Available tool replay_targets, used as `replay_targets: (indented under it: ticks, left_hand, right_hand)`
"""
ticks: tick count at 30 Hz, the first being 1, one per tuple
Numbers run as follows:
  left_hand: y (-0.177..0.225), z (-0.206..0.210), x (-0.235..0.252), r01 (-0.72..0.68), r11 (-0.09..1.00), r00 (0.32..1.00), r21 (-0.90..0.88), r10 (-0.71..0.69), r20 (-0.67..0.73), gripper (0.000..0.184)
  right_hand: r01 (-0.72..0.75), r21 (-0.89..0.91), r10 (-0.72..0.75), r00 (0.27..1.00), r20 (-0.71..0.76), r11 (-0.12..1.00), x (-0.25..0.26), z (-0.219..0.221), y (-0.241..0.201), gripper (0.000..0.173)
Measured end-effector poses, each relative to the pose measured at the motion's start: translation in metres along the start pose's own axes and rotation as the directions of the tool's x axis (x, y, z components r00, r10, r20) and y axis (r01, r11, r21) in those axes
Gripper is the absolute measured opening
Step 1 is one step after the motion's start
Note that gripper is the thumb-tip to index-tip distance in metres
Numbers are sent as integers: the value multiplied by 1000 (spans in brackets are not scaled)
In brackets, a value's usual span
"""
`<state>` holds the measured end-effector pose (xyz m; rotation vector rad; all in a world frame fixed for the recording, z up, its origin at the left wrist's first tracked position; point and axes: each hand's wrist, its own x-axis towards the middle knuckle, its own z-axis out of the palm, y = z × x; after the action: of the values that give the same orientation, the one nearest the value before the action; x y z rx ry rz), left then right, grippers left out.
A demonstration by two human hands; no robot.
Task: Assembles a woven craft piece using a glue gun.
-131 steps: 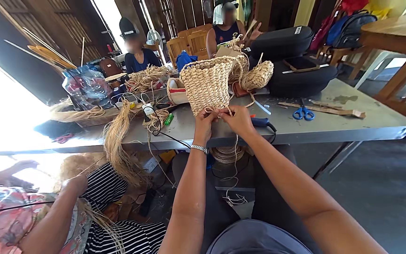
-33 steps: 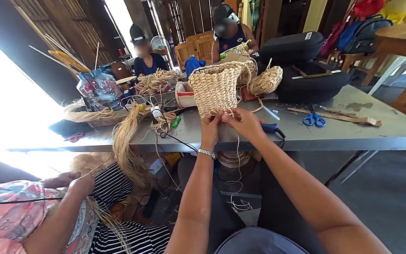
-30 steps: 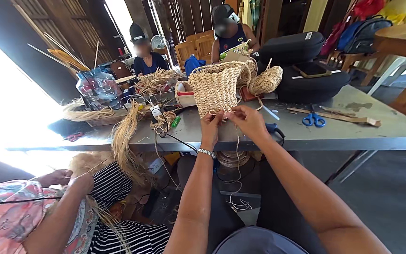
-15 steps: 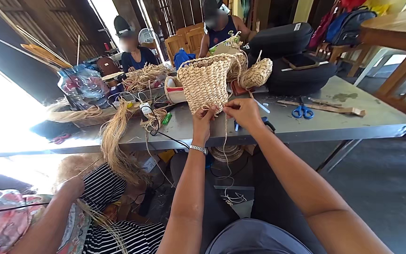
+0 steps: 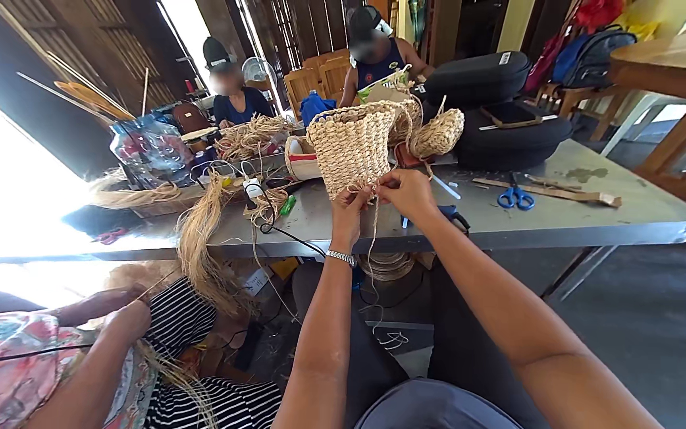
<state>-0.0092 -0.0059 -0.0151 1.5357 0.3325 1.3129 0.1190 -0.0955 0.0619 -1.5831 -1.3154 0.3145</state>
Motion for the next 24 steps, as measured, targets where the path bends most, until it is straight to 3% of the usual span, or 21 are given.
replay_targets:
  ticks: [10, 15, 24]
  left_hand:
    - [2, -1, -3, 37, 999, 999, 24, -36, -10, 5]
    - [5, 1, -2, 41, 999, 999, 18, -41, -3, 3]
    - [6, 2, -2, 59, 995, 998, 79, -61, 19, 6]
  right_hand:
    - [46, -49, -46, 999, 0, 998, 7, -4, -2, 18]
    - [108, -49, -107, 994, 25, 993, 5, 1, -3, 40]
    - [222, -200, -197, 970, 139, 954, 8, -6, -8, 29]
